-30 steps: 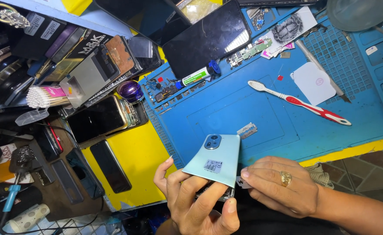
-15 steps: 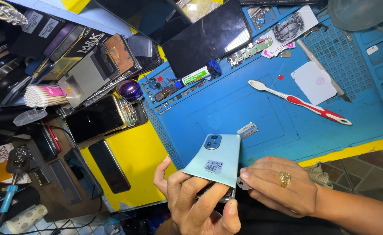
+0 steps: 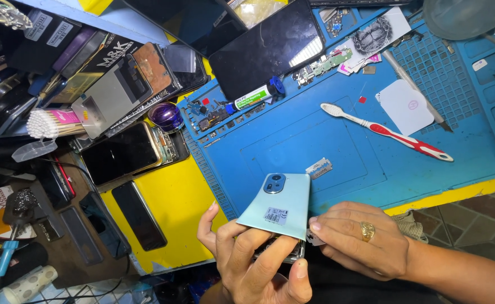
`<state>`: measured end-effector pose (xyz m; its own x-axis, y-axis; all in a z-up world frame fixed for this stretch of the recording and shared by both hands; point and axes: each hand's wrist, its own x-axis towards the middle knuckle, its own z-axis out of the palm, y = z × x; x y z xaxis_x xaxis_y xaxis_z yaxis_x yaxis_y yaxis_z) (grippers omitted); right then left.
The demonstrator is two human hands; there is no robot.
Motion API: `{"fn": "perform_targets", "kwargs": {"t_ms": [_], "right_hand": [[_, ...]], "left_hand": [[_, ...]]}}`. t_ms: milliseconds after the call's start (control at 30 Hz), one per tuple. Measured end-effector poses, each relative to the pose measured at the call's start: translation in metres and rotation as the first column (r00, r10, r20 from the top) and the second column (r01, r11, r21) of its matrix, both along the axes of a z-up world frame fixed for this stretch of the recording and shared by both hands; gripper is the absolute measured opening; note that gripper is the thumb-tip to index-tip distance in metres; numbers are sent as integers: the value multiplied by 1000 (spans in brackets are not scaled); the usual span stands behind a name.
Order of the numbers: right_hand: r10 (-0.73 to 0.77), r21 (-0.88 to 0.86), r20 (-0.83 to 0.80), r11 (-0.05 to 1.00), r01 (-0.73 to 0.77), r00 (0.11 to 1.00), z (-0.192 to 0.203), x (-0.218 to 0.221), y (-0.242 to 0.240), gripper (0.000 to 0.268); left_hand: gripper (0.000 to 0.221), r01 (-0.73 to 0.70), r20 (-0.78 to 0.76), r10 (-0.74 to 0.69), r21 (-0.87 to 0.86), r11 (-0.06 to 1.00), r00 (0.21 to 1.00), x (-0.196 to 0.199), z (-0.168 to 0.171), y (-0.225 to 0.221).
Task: The person uses a razor blade to carefully pry and separate the back cover of a light blue smartphone. They work along the edges to loosen the adhesive, then lift the cover to reveal the internal components.
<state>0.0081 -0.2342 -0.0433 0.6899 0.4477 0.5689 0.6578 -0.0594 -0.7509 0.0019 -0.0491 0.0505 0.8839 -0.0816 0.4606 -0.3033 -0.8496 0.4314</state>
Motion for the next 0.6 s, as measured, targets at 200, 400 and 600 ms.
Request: {"fn": "perform_targets", "kwargs": {"t_ms": [200, 400, 600], "right_hand": [[-22, 22, -4, 1000, 22, 1000, 4, 1, 0, 26], [-25, 51, 22, 998, 24, 999, 5, 4, 3, 25], [-20, 26, -1, 999, 20, 1000, -4, -1, 0, 27]], "left_hand": [[31, 11, -2, -11, 7, 1000, 1000, 0, 1, 1], [28, 8, -21, -8, 7, 1000, 1000, -2, 0, 2], [30, 33, -13, -33, 17, 999, 999, -1, 1, 3]]}}
